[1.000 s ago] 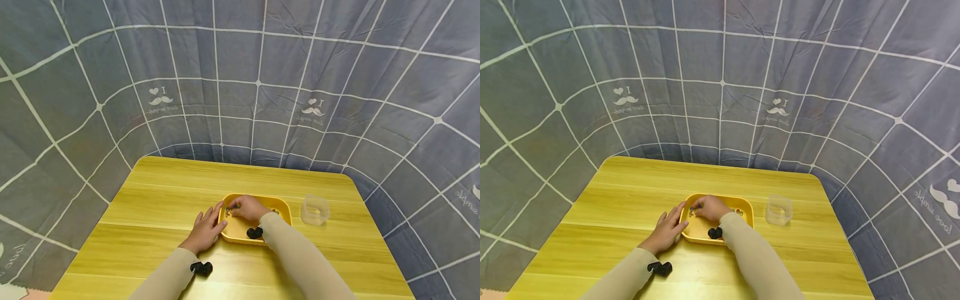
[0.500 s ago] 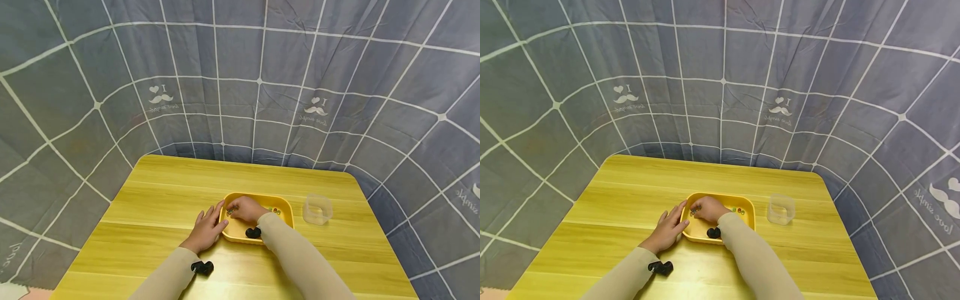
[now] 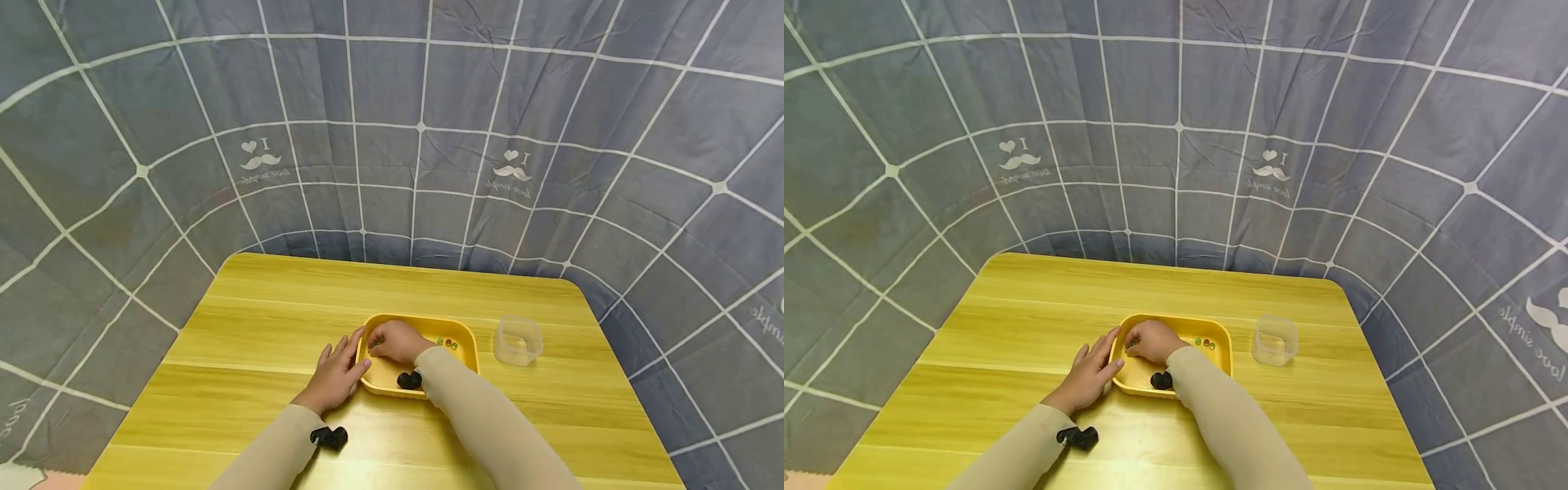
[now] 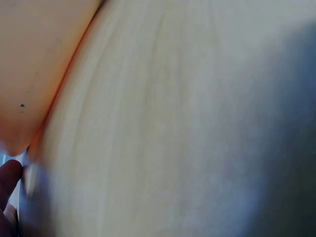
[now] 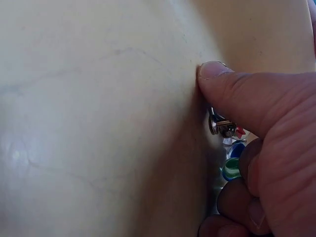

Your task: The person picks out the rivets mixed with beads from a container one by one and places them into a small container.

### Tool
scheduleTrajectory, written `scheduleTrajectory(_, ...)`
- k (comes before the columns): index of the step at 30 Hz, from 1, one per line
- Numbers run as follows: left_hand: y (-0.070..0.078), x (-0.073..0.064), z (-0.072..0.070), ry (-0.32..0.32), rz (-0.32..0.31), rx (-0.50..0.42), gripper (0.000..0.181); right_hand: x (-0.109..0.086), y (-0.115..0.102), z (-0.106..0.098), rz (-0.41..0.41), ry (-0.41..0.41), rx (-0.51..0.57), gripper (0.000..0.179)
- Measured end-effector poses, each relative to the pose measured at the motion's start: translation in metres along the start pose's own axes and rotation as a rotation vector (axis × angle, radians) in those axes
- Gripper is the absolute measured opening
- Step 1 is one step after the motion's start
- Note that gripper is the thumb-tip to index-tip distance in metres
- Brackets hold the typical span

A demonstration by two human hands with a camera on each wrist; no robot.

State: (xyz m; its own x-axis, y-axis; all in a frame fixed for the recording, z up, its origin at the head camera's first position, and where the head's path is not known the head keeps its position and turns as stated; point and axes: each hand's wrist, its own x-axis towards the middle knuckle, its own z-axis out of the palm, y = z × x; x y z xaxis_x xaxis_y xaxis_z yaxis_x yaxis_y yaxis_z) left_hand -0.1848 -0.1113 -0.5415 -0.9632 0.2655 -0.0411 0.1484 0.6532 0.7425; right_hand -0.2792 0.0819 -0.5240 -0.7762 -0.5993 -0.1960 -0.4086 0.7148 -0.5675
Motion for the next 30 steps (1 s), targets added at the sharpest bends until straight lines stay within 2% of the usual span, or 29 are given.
scheduleTrajectory(4,-0.0011,-0.0008,0.0003,-0.001,0.0,-0.003,0.068,-0.0009,-0.0004,0.0008,0.004,-0.001,0.006,0.005)
scheduleTrajectory(30,-0.0038,-0.0025,0.0003,-0.007,-0.002,-0.001,0.068,-0.0047,0.0012,0.0023,0.078,0.034,0.03,0.01)
